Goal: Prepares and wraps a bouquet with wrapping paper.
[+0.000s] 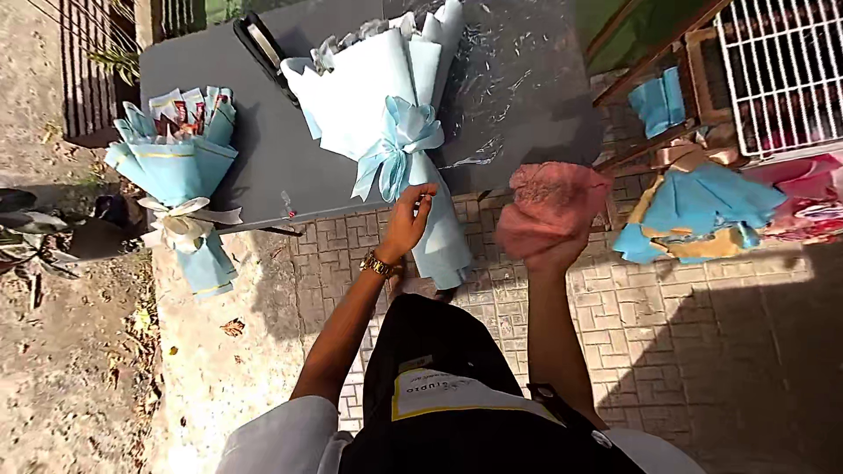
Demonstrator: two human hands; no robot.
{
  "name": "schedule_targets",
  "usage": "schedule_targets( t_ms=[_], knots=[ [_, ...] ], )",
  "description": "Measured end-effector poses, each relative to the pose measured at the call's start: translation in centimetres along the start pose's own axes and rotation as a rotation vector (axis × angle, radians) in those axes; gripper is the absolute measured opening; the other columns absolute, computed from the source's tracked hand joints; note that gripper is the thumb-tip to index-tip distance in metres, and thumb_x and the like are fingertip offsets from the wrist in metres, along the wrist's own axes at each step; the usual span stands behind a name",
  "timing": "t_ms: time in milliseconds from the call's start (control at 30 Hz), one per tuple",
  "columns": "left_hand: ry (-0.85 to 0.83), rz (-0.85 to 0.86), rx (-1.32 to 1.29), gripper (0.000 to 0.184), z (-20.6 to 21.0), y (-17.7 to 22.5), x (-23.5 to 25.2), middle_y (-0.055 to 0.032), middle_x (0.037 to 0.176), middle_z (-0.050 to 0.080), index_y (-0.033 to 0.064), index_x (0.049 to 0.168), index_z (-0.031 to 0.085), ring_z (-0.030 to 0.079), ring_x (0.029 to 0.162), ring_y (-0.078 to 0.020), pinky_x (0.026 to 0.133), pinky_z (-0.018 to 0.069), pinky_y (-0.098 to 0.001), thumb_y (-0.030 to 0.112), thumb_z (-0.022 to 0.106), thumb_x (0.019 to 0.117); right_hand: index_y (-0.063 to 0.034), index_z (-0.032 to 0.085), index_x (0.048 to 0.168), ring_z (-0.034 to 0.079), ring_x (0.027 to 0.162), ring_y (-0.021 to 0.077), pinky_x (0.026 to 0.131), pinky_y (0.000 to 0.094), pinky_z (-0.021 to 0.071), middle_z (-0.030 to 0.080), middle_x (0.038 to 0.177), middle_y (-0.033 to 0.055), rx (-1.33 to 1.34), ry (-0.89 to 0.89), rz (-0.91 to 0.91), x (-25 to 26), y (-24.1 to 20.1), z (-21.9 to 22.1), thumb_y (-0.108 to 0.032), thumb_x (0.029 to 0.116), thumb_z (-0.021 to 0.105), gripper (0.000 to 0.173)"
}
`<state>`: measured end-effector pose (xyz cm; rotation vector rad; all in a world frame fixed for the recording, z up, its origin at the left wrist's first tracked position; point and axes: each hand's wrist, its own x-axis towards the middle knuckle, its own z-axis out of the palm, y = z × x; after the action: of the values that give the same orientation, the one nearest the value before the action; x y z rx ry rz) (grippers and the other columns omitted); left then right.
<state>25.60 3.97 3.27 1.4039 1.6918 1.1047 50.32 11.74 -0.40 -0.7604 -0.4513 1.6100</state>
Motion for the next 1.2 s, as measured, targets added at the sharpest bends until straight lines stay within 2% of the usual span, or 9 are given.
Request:
schedule_targets(
  t_ms=[100, 167, 267, 433, 633, 767, 1067, 1133, 1200],
  knots=[
    [-0.161, -0.080, 0.269, 0.034, 0.8, -0.2, 5.7, -0.0256, 0.138, 0.059, -0.0036, 0.130, 0.065, 0.052, 0.133, -0.0407, 0.113, 0.0387, -0.0525, 0.009, 0.049, 0.1024, -0.0190, 0.049, 0.138, 0.063, 0.116, 0.0230, 0.098, 0.0528, 0.0525, 0.065, 0.126, 0.0066, 0.124, 0.047, 0.075, 0.5, 1.6, -1.1, -0.056, 0.1052, 0.008, 0.064],
    [-0.159, -0.326, 0.362, 0.039, 1.8, -0.1, 8.4, -0.0223, 0.153, 0.047, 0.0036, 0.138, 0.062, 0.036, 0.145, -0.0435, 0.115, 0.0298, -0.0623, 0.019, 0.051, 0.1043, -0.0184, 0.049, 0.139, 0.062, 0.119, 0.0218, 0.100, 0.0505, 0.0519, 0.064, 0.128, 0.0058, 0.123, 0.097, 0.076, 0.4, 2.2, -1.5, -0.053, 0.1060, 0.006, 0.064],
    [0.095, -0.547, 0.372, 0.050, 3.0, -0.9, 9.9, -0.0258, 0.159, 0.035, 0.0036, 0.148, 0.051, 0.027, 0.146, -0.0501, 0.108, 0.0245, -0.0732, 0.021, 0.054, 0.1012, -0.0186, 0.051, 0.132, 0.064, 0.113, 0.0163, 0.095, 0.0431, 0.0541, 0.066, 0.121, 0.0020, 0.082, 0.187, 0.072, -0.5, 2.8, -1.7, -0.046, 0.1076, 0.003, 0.061],
    [0.392, -0.658, 0.433, 0.085, 3.8, -2.3, 10.6, -0.0333, 0.164, 0.016, -0.0044, 0.156, 0.029, 0.014, 0.151, -0.0524, 0.116, 0.0179, -0.0696, 0.037, 0.069, 0.0934, -0.0190, 0.054, 0.127, 0.065, 0.109, 0.0149, 0.092, 0.0428, 0.0554, 0.068, 0.115, 0.0010, 0.080, 0.295, 0.162, -2.2, 3.9, -2.5, -0.044, 0.1084, 0.008, 0.056],
    [0.675, -1.005, 0.475, 0.100, 2.5, -3.6, 11.8, -0.0330, 0.160, 0.023, -0.0060, 0.155, 0.028, 0.027, 0.148, -0.0460, 0.115, 0.0339, -0.0537, 0.045, 0.078, 0.0848, -0.0160, 0.054, 0.131, 0.065, 0.112, 0.0214, 0.094, 0.0495, 0.0544, 0.068, 0.119, 0.0068, 0.142, 0.241, 0.267, -3.1, 4.7, -4.5, -0.046, 0.1072, 0.010, 0.058],
    [0.577, -1.152, 0.362, 0.104, -0.3, -4.2, 11.8, -0.0343, 0.155, 0.033, -0.0099, 0.150, 0.035, 0.034, 0.144, -0.0468, 0.114, 0.0352, -0.0593, 0.057, 0.077, 0.0824, -0.0182, 0.057, 0.123, 0.067, 0.104, 0.0149, 0.090, 0.0426, 0.0568, 0.070, 0.110, 0.0017, 0.115, 0.266, 0.251, -3.0, 3.7, -4.4, -0.041, 0.1085, 0.012, 0.052],
    [0.299, -1.001, -0.005, 0.066, -7.4, -5.1, 11.0, -0.0233, 0.132, 0.061, -0.0055, 0.137, 0.054, 0.059, 0.121, -0.0298, 0.104, 0.0482, -0.0467, 0.036, 0.077, 0.0904, -0.0196, 0.057, 0.123, 0.067, 0.105, 0.0157, 0.090, 0.0441, 0.0568, 0.070, 0.110, 0.0013, 0.082, 0.217, 0.269, -1.8, 0.8, -4.8, -0.043, 0.1084, 0.010, 0.054],
    [0.288, -0.988, -0.042, 0.063, -8.4, -5.3, 10.2, -0.0206, 0.128, 0.063, -0.0010, 0.136, 0.056, 0.061, 0.116, -0.0280, 0.100, 0.0496, -0.0474, 0.040, 0.074, 0.0909, -0.0216, 0.057, 0.120, 0.068, 0.097, 0.0123, 0.083, 0.0386, 0.0583, 0.070, 0.104, -0.0016, 0.013, 0.184, 0.328, -1.1, 0.6, -3.2, -0.044, 0.1089, 0.010, 0.053],
    [0.292, -0.933, -0.155, 0.059, -8.9, -5.9, 9.1, -0.0165, 0.125, 0.065, 0.0046, 0.136, 0.057, 0.063, 0.112, -0.0245, 0.096, 0.0520, -0.0463, 0.044, 0.068, 0.0940, -0.0221, 0.058, 0.115, 0.067, 0.079, 0.0089, 0.065, 0.0310, 0.0580, 0.070, 0.093, -0.0037, -0.141, 0.131, 0.355, 0.2, 0.7, -0.4, -0.042, 0.1090, 0.013, 0.049]
  ],
)
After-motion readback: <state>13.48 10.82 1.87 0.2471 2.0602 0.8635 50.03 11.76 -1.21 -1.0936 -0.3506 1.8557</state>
